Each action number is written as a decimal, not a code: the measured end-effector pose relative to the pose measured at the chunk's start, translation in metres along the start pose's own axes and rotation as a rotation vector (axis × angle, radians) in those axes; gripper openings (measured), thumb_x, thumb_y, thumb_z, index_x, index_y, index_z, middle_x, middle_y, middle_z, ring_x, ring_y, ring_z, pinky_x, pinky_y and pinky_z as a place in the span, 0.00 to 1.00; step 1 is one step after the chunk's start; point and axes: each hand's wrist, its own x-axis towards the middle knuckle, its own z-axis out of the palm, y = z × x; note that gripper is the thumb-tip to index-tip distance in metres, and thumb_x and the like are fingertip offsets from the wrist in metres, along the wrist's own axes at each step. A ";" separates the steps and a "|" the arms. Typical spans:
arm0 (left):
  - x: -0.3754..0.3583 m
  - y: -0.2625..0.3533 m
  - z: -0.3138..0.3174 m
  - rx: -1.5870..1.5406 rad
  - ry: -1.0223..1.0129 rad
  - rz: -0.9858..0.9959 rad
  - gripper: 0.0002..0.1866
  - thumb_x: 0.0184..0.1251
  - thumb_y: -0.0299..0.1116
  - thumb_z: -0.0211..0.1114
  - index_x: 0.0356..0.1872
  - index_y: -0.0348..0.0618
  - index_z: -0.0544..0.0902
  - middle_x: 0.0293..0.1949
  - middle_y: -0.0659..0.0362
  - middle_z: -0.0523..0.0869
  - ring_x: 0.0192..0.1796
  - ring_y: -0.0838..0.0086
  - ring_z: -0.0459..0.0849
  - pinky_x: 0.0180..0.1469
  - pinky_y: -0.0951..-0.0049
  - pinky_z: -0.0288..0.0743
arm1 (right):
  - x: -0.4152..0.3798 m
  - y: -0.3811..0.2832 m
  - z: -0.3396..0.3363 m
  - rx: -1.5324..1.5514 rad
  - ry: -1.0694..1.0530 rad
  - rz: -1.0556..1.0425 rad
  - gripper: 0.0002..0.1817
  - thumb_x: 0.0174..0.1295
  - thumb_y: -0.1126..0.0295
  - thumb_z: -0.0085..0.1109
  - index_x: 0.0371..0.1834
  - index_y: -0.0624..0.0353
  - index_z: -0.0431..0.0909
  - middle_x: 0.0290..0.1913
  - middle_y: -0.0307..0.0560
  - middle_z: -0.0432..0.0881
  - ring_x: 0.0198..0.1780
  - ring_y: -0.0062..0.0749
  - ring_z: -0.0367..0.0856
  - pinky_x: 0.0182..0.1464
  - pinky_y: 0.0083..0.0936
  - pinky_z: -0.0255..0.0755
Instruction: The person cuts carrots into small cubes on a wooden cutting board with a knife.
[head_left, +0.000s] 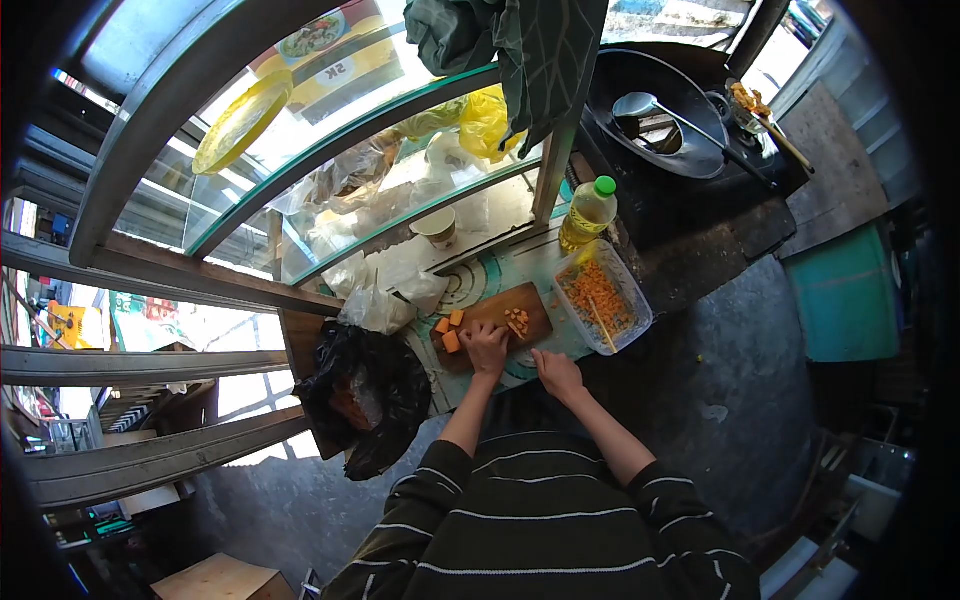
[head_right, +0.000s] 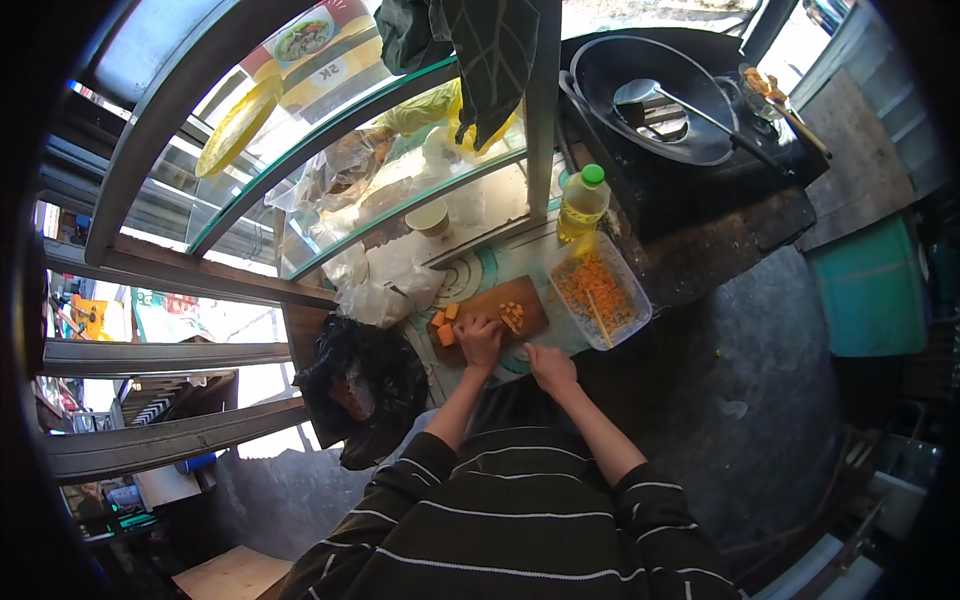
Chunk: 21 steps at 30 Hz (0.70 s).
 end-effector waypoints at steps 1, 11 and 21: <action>0.000 0.000 0.000 -0.004 0.007 0.005 0.05 0.41 0.34 0.68 0.22 0.49 0.83 0.25 0.65 0.78 0.38 0.71 0.73 0.43 0.64 0.56 | 0.001 0.001 0.000 -0.017 -0.004 -0.007 0.28 0.65 0.50 0.32 0.30 0.61 0.78 0.30 0.62 0.78 0.36 0.58 0.77 0.38 0.48 0.71; 0.000 0.004 -0.003 0.022 0.022 0.044 0.05 0.44 0.36 0.67 0.23 0.49 0.83 0.26 0.63 0.77 0.37 0.70 0.73 0.42 0.64 0.57 | 0.021 -0.003 0.009 0.189 0.069 -0.032 0.29 0.66 0.50 0.33 0.26 0.65 0.76 0.28 0.64 0.77 0.36 0.60 0.75 0.39 0.47 0.68; 0.000 -0.002 0.000 0.027 -0.016 0.062 0.05 0.42 0.33 0.66 0.23 0.49 0.83 0.27 0.64 0.77 0.38 0.70 0.73 0.43 0.63 0.58 | 0.005 0.002 0.006 0.167 -0.002 0.001 0.30 0.66 0.50 0.32 0.30 0.65 0.77 0.33 0.65 0.77 0.40 0.60 0.74 0.43 0.47 0.67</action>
